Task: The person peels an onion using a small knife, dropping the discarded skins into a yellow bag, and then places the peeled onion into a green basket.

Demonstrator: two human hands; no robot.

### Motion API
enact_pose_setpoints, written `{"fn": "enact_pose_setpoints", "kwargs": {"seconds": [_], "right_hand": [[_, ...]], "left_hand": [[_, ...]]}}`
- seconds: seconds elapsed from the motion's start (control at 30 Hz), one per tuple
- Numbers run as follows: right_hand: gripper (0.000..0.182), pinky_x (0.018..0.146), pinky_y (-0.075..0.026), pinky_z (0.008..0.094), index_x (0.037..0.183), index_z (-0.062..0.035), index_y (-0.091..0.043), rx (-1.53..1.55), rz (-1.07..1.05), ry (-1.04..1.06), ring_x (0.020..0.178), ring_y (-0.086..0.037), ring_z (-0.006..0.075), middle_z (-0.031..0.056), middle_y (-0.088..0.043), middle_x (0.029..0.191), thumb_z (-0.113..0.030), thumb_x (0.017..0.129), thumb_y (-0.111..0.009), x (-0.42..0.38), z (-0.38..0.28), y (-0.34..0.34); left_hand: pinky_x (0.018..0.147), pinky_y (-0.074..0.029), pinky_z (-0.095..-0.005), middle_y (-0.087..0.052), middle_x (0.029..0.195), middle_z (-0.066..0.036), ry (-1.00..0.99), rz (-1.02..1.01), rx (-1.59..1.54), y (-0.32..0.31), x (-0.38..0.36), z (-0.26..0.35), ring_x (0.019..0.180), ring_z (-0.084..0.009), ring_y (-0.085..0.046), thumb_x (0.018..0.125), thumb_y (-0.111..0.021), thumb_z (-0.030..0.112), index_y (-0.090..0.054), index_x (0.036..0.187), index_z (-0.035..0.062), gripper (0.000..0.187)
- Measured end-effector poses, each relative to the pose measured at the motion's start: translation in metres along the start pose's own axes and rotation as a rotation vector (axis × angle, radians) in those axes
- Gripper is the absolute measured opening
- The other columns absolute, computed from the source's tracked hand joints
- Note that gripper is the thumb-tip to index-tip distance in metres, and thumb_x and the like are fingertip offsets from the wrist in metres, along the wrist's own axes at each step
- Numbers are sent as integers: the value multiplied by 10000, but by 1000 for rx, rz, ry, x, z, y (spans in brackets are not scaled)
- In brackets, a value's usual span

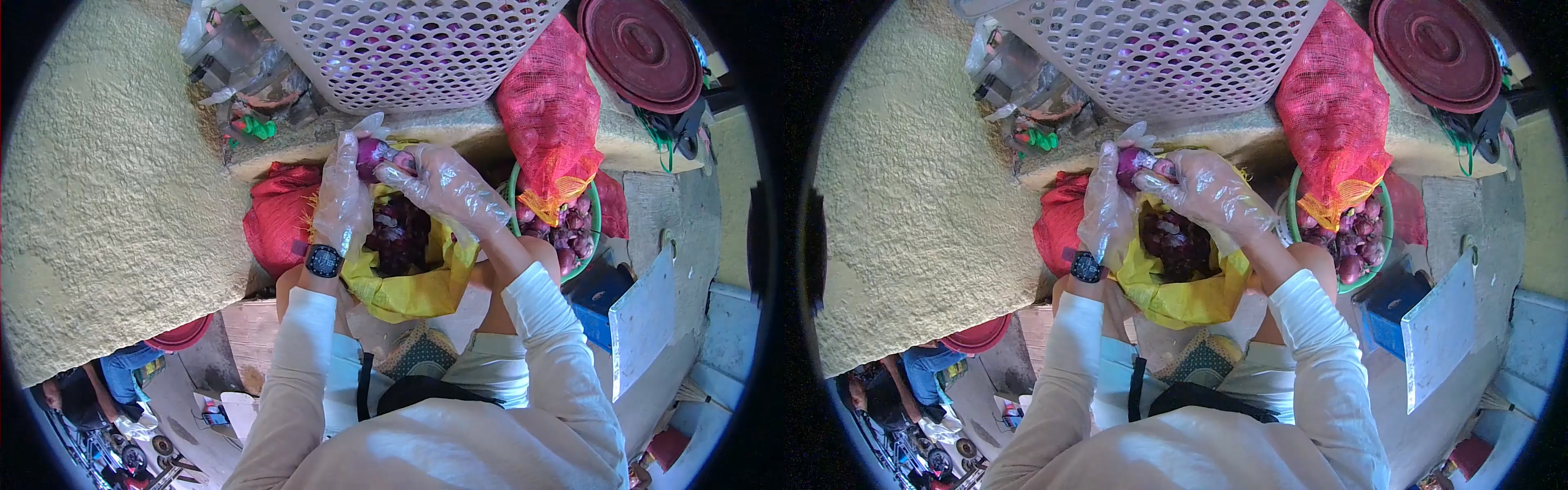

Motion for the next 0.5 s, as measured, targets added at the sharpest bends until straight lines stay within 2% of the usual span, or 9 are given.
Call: {"fn": "enact_pose_setpoints", "kwargs": {"seconds": [0.13, 0.2, 0.27, 0.3, 0.37, 0.5], "right_hand": [[493, 715, -506, 466, 911, -10, -735, 65, -54, -64, 729, -627, 423, 244, -668, 782, -495, 972, -675, -2, -7, 3], [492, 723, -506, 459, 917, -6, -740, 83, -74, -86, 726, -628, 415, 242, -672, 784, -489, 978, -669, -3, -8, 4], [550, 687, -486, 419, 973, -7, -744, 135, -120, -114, 641, -568, 262, 168, -648, 718, -543, 1001, -622, -4, -3, 1], [550, 687, -486, 419, 973, -7, -744, 134, -120, -114, 641, -568, 262, 168, -648, 718, -543, 1001, -622, -3, -1, 0], [523, 739, -521, 457, 951, -23, -769, 83, -117, -101, 763, -675, 405, 236, -702, 814, -531, 976, -645, -1, 4, -4], [525, 748, -526, 477, 947, -34, -774, 26, -105, -47, 788, -681, 425, 245, -703, 834, -542, 966, -643, -2, 9, -6]], "left_hand": [[973, -542, -363, -664, 1264, -113, -31, -44, -31, 1, 2, -2, 1065, -197, -649, 1129, -441, 381, -618, 1260, 31, 413], [937, -558, -352, -675, 1191, -96, 17, -35, -11, 4, 2, -4, 1027, -191, -655, 1129, -445, 373, -623, 1247, 43, 393], [923, -561, -346, -676, 1155, -88, 40, -36, -18, 6, 2, -5, 1009, -186, -657, 1128, -449, 373, -626, 1246, 49, 387], [908, -565, -339, -678, 1120, -79, 62, -38, -25, 7, 2, -7, 990, -181, -660, 1127, -452, 373, -628, 1245, 55, 382], [899, -566, -333, -684, 1131, -82, 67, -27, -17, 10, 3, -9, 988, -175, -661, 1125, -455, 374, -630, 1256, 61, 382], [883, -565, -310, -698, 1176, -87, 110, -59, 38, 3, -3, 0, 985, -158, -667, 1121, -466, 370, -632, 1286, 70, 381]]}}
Point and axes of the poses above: each hand's wrist, its own x-axis towards the middle knuckle, its own y-axis out of the back of the hand, z = x × y, the point moved 5 cm from there along x, towards the middle knuckle
